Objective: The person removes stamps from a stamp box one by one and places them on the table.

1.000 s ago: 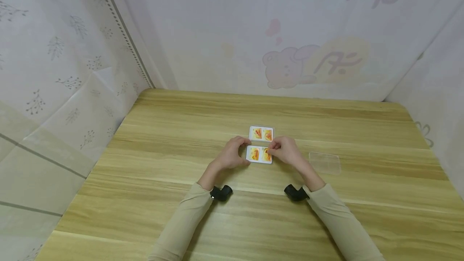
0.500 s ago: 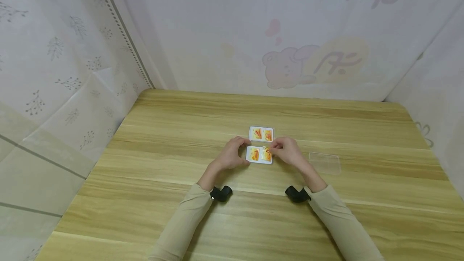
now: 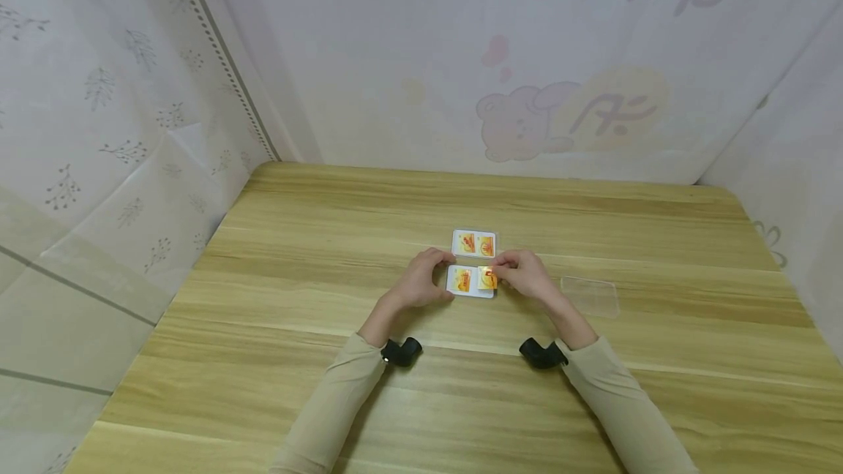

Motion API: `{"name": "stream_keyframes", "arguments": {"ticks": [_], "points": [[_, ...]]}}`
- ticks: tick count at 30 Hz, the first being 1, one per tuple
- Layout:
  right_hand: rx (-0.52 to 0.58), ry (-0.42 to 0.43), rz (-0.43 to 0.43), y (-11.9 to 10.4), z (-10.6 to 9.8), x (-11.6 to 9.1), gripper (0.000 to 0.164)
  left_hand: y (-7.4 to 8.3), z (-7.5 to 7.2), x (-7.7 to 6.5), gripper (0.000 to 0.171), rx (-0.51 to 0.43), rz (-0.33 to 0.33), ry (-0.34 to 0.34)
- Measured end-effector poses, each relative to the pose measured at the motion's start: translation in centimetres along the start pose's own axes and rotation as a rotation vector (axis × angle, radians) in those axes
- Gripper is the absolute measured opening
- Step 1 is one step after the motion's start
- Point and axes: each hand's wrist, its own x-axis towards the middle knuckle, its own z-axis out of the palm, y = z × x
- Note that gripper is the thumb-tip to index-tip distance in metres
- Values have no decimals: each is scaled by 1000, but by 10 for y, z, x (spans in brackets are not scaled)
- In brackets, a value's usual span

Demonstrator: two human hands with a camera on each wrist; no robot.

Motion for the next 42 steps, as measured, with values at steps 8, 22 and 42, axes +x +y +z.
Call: {"name": "stream_keyframes", "arguments": {"ticks": [8, 22, 42], "points": [[38, -12, 19, 2, -1, -1, 18, -1, 0, 0, 55, -3, -2, -5], [89, -8, 43, -1, -7, -2, 19, -1, 0, 2, 55, 5, 9, 0], [136, 3, 57, 3, -22, -11, 23, -1, -1, -1, 56, 2, 5, -4]]}}
